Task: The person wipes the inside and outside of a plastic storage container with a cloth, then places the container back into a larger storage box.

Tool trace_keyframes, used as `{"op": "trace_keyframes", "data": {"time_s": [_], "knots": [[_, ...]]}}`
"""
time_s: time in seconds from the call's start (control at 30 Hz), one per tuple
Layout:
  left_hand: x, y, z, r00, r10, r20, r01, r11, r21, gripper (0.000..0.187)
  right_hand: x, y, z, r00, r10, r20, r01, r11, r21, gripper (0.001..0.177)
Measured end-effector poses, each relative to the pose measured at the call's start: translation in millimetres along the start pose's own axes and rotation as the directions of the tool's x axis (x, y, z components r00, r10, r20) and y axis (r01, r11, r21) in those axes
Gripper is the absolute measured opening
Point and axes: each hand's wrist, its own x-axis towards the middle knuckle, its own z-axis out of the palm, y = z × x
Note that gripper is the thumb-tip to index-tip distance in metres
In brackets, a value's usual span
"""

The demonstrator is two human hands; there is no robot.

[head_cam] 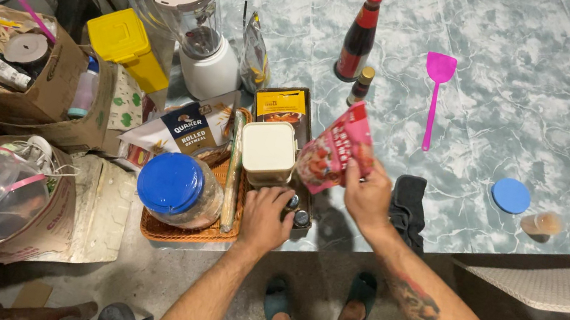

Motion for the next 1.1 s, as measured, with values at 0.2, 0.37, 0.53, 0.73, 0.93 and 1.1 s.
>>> {"op": "trace_keyframes", "data": {"time_s": [0.2,0.37,0.53,0.73,0.93,1.1], "knots": [[3.8,0.2,19.1,0.989,-0.090,0.117,0.086,0.995,0.042,0.060,-19.3,-2.9,21.0,0.998,-0.025,0.051,0.024,1.000,0.018,0.015],[2.4,-4.0,23.7,0.984,-0.092,0.152,0.085,0.995,0.048,0.050,-30.2,1.8,29.9,0.997,-0.021,0.077,0.018,0.999,0.039,0.009],[-1.7,-5.4,18.8,0.980,-0.056,0.192,0.039,0.995,0.091,0.043,-34.9,-7.8,31.7,0.980,-0.021,0.200,0.001,0.995,0.100,0.011],[-7.3,-5.6,17.0,0.980,-0.019,0.198,-0.009,0.990,0.139,0.042,-41.0,0.4,34.2,0.960,0.052,0.274,-0.083,0.991,0.104,0.016],[-6.0,-5.4,19.4,0.976,-0.122,0.180,0.111,0.991,0.070,0.047,-59.2,30.3,44.9,0.931,0.209,0.299,-0.298,0.910,0.290,0.031],[-6.9,-5.7,21.9,0.974,-0.123,0.187,0.120,0.992,0.028,0.052,-57.7,56.8,56.6,0.862,0.321,0.393,-0.495,0.704,0.510,0.039]]}}
